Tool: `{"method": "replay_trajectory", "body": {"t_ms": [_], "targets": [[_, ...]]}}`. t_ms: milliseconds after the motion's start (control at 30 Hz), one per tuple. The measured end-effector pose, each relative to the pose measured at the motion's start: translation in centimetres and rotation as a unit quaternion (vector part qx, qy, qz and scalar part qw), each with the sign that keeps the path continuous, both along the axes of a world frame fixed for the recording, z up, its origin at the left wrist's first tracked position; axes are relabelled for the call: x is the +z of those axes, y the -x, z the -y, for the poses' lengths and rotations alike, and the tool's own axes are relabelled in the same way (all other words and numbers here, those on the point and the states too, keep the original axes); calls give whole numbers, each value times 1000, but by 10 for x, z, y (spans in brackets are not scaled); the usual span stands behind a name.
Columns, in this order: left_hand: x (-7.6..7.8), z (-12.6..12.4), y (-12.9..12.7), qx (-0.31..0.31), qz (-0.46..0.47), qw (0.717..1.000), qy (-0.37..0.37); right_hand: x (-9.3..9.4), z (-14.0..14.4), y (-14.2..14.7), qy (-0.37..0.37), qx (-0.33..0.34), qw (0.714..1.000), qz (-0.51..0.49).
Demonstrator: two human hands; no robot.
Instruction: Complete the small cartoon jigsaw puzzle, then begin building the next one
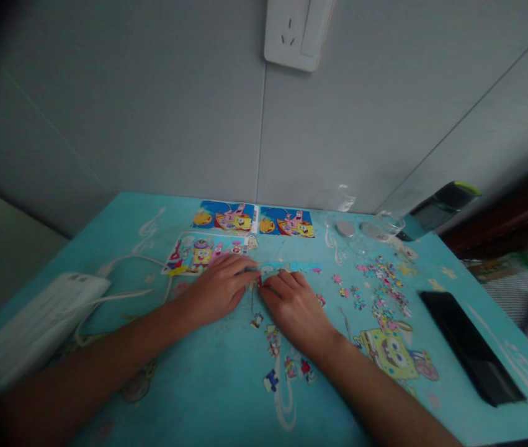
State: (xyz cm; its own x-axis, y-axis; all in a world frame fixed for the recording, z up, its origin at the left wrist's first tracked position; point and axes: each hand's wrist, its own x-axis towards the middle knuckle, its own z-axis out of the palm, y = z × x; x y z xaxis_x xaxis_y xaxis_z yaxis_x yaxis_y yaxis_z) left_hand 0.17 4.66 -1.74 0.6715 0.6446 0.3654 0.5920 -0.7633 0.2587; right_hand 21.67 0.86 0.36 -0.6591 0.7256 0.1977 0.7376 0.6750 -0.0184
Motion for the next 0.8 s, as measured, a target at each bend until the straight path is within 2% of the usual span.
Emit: {"method": "replay_trajectory", "body": {"t_ms": [267, 367, 500, 633, 800], "targets": [[-4, -2, 0, 2, 5, 1000, -15, 4, 3, 3, 38, -22, 998, -50], [-5, -2, 1, 2, 3, 1000, -17, 8, 0, -10, 57, -31, 992, -110], [-5, -3, 2, 1, -1, 1000, -8, 13, -6, -37, 106, -85, 976, -172], [-6, -3, 2, 1, 4, 1000, -4, 13, -4, -47, 164, -82, 970, -161], [-4, -3, 2, 0, 5, 1000, -11, 11, 1, -38, 174, -91, 968, -156]]}}
